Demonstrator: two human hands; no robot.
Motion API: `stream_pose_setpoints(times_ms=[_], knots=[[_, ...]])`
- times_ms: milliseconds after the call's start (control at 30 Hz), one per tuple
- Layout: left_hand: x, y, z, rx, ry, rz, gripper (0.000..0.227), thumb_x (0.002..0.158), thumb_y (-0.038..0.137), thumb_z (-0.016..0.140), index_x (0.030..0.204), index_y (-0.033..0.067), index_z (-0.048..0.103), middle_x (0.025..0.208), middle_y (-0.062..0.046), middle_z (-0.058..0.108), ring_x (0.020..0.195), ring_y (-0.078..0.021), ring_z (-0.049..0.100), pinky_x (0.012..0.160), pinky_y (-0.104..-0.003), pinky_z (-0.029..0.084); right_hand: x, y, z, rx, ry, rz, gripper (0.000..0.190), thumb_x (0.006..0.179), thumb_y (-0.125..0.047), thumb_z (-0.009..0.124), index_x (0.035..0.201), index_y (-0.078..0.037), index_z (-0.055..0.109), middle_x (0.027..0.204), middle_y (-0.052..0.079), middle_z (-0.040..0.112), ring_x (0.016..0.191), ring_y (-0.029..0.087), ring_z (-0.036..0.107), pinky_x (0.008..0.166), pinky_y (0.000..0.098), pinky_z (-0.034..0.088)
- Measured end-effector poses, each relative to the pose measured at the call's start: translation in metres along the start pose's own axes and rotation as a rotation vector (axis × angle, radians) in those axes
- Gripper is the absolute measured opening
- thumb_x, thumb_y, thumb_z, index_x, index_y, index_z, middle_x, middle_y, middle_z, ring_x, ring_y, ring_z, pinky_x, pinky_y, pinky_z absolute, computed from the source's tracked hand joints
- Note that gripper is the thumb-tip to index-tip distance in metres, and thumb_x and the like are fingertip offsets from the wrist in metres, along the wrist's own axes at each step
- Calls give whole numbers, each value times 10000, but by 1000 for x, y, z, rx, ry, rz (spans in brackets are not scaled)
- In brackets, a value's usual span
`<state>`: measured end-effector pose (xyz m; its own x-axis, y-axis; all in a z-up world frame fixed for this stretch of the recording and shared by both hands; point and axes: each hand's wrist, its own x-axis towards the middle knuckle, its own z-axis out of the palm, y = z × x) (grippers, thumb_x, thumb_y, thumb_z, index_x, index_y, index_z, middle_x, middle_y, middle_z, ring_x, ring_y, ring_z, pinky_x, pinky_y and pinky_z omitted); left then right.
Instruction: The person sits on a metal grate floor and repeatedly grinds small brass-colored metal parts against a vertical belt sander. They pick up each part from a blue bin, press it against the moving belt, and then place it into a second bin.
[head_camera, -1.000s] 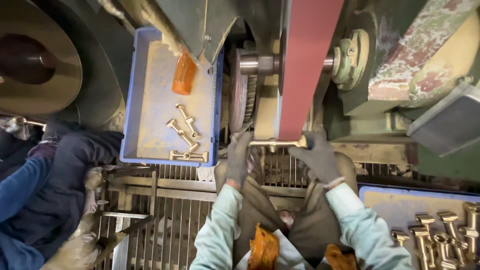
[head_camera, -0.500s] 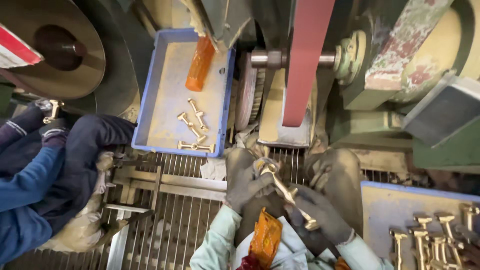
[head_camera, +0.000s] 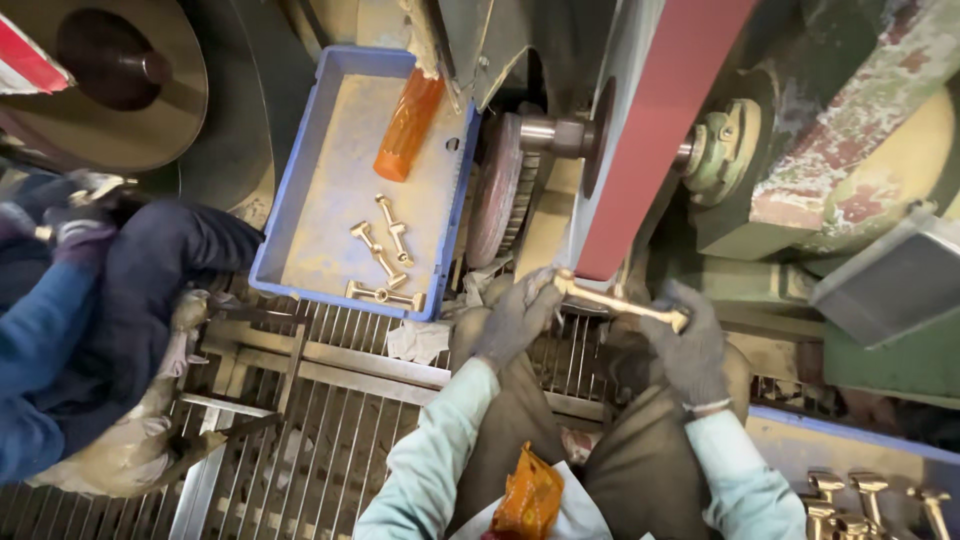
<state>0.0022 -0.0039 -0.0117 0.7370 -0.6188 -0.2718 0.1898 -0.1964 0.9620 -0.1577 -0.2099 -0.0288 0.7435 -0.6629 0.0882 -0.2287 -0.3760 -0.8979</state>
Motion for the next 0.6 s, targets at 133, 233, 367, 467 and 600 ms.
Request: stream_pose_setpoints(times_ms=[133, 233, 367, 467, 600], knots=[[23, -11, 9, 60, 68, 181, 396, 1046, 368, 579, 1266, 62, 702, 845, 44, 676, 731, -30, 614, 664, -207, 496, 19, 8, 7, -11, -14, 308, 526, 840, -199, 780, 1284, 15, 598, 1000, 88, 691, 720, 151, 641, 618, 304, 538], [24, -24, 16, -217, 9, -70, 397, 1040, 394, 558, 1229, 73, 695, 797, 29, 650, 635, -28, 557, 532, -212, 452, 25, 12, 14, 141, -75, 469, 483, 845, -190, 746, 1264, -2, 597, 807, 123, 662, 516, 164, 565, 446, 324, 449], [31, -31, 24, -468, 59, -255, 316, 1008, 379, 580, 1132, 102, 668, 799, 14, 679, 619, -47, 591, 453, -231, 416, 31, 20, 18, 376, -92, 595, 419, 846, -203, 752, 1195, -27, 603, 750, 56, 613, 473, 106, 505, 380, 277, 388], [33, -36, 28, -717, 65, -346, 239, 997, 324, 610, 1061, 96, 635, 778, -13, 657, 617, -94, 622, 466, -273, 477, 36, 33, 18, 536, -133, 747, 388, 843, -215, 747, 1159, -40, 605, 733, 30, 611, 470, 101, 488, 368, 261, 338], [46, -36, 32, -729, 134, -448, 225, 966, 304, 612, 1039, 92, 628, 743, -69, 660, 577, -137, 625, 457, -292, 494, 52, 46, 23, 602, -180, 892, 375, 853, -235, 738, 1156, -61, 600, 711, 12, 584, 472, 78, 445, 363, 245, 292]])
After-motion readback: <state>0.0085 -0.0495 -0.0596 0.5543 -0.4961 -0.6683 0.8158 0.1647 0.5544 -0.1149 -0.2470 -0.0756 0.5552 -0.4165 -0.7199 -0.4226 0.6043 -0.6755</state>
